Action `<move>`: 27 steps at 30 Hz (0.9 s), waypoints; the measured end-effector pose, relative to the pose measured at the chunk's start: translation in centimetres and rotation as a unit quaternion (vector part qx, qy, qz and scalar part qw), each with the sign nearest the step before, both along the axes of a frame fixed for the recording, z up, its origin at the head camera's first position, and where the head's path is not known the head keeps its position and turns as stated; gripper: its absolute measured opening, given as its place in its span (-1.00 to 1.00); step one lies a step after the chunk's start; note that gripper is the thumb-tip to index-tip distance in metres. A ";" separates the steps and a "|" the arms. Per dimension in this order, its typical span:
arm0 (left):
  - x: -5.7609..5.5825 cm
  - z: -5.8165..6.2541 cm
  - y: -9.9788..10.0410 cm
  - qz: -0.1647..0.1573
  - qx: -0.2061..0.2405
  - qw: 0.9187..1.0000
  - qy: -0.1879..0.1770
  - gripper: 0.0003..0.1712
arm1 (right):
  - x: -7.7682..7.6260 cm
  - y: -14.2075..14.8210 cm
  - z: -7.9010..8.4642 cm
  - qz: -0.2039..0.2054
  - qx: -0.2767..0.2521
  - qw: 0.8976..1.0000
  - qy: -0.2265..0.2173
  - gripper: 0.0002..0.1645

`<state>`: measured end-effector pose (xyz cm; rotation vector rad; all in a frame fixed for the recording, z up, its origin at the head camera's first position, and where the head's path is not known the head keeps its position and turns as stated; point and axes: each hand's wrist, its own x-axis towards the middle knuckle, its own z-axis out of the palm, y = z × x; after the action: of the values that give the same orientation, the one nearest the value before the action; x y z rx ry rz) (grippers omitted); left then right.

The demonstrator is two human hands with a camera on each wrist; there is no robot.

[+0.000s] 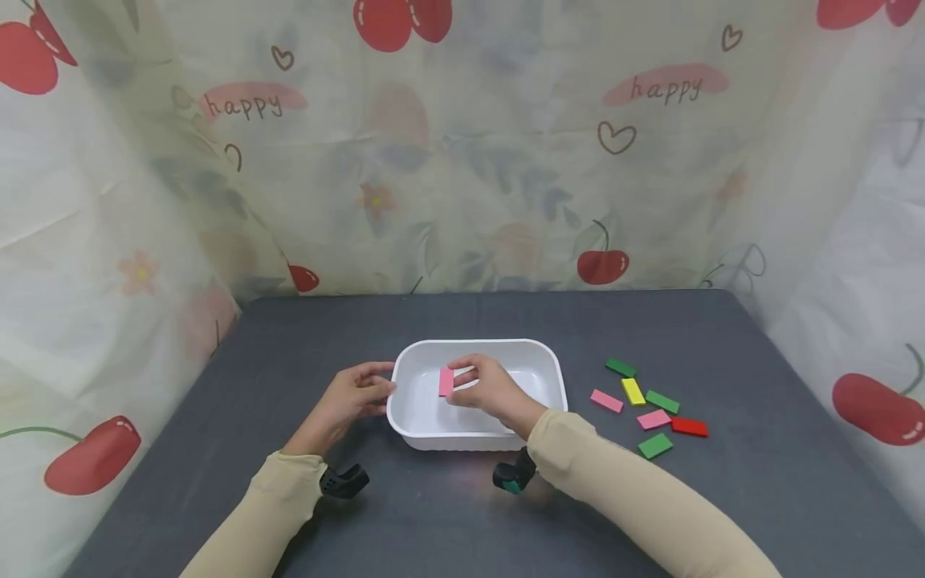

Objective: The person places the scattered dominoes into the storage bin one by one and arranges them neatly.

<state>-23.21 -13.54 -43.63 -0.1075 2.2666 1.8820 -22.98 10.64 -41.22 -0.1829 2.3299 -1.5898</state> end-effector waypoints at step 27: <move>0.1 0.2 0.0 -0.008 0.005 1.000 -0.002 -0.53 | -0.8 -3.8 -2.0 -0.013 0.102 0.994 -0.039 -0.44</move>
<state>-23.08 -13.58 -43.46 -0.0917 2.2477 1.8828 -23.77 6.83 -43.21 -0.0425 2.4219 -1.3324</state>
